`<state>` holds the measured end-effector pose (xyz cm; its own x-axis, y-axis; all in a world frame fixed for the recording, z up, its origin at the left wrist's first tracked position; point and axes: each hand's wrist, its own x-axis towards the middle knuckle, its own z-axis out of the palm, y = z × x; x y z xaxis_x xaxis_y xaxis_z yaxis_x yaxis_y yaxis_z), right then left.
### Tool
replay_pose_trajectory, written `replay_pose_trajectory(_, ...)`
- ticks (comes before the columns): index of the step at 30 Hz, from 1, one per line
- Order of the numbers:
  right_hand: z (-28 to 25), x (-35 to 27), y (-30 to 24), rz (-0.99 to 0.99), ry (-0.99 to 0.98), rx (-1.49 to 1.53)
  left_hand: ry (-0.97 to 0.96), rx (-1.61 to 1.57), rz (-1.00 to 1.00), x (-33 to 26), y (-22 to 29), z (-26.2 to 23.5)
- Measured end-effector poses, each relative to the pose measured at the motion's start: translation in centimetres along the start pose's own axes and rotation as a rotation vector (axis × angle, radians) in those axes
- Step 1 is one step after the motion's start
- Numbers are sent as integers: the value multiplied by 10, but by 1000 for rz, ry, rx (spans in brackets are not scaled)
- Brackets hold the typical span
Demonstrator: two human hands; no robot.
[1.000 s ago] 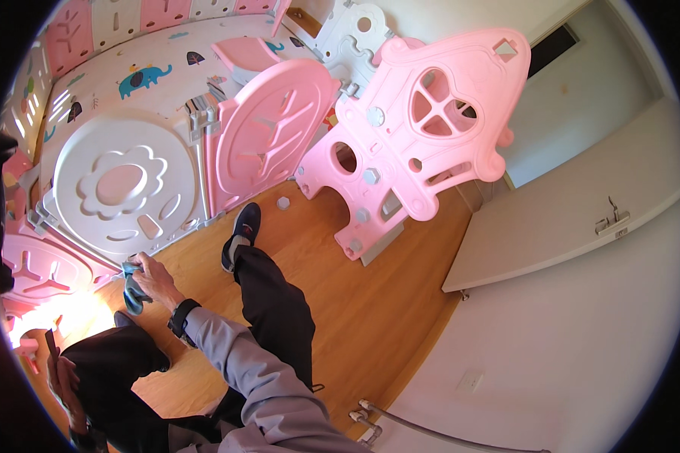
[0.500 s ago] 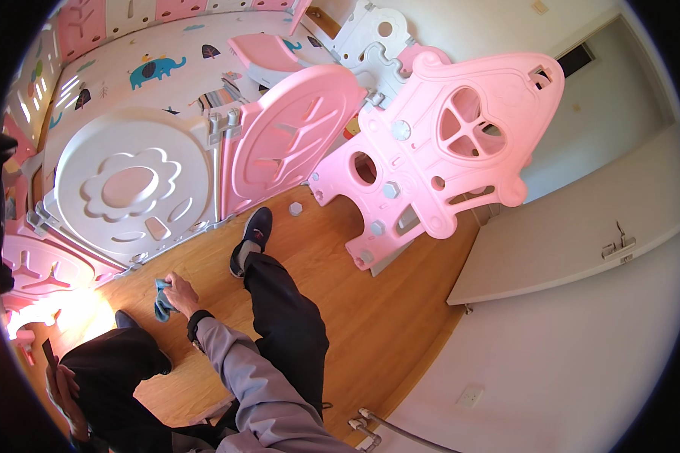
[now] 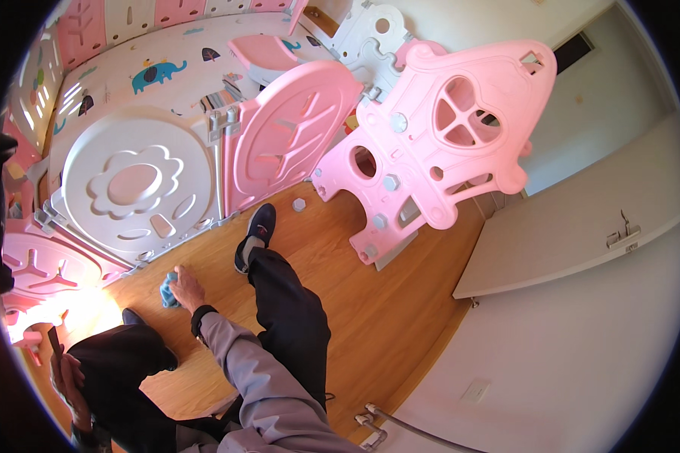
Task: The person wipes the inside of a pink and white plastic playpen with a cloth and a scraper, then moves a small wooden stool aside. They sit on the floor and attach a pink playpen panel by inserting and tightening a grey plastic knob into the panel's connector.
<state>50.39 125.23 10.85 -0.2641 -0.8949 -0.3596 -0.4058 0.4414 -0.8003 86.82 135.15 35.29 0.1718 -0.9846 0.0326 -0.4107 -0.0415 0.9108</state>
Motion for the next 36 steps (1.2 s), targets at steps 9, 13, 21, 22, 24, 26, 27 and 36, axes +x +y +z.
replay_pose_trajectory(9, -163, -76, -98, -153, -217, 697, -148, -178, 112, -1, 43, 29)
replay_pose_trajectory(13, -263, -179, -98, -272, 35, 653, -237, -220, 129, 0, 50, 31)
replay_pose_trajectory(21, -299, -316, 14, 49, 463, 646, -256, -218, 217, -2, 52, 32)
replay_pose_trajectory(22, -287, -321, 34, 258, 354, 661, -245, -207, 225, -3, 50, 32)
replay_pose_trajectory(24, -254, -329, 74, 510, 68, 688, -255, -183, 222, -4, 48, 34)
replay_pose_trajectory(26, -218, -334, 108, 548, -101, 637, -269, -170, 213, -4, 47, 37)
replay_pose_trajectory(27, -202, -336, 122, 547, -151, 605, -254, -147, 214, -5, 47, 40)
replay_pose_trajectory(36, -171, -294, 172, 654, -248, 510, -292, 104, 47, 1, 61, 85)
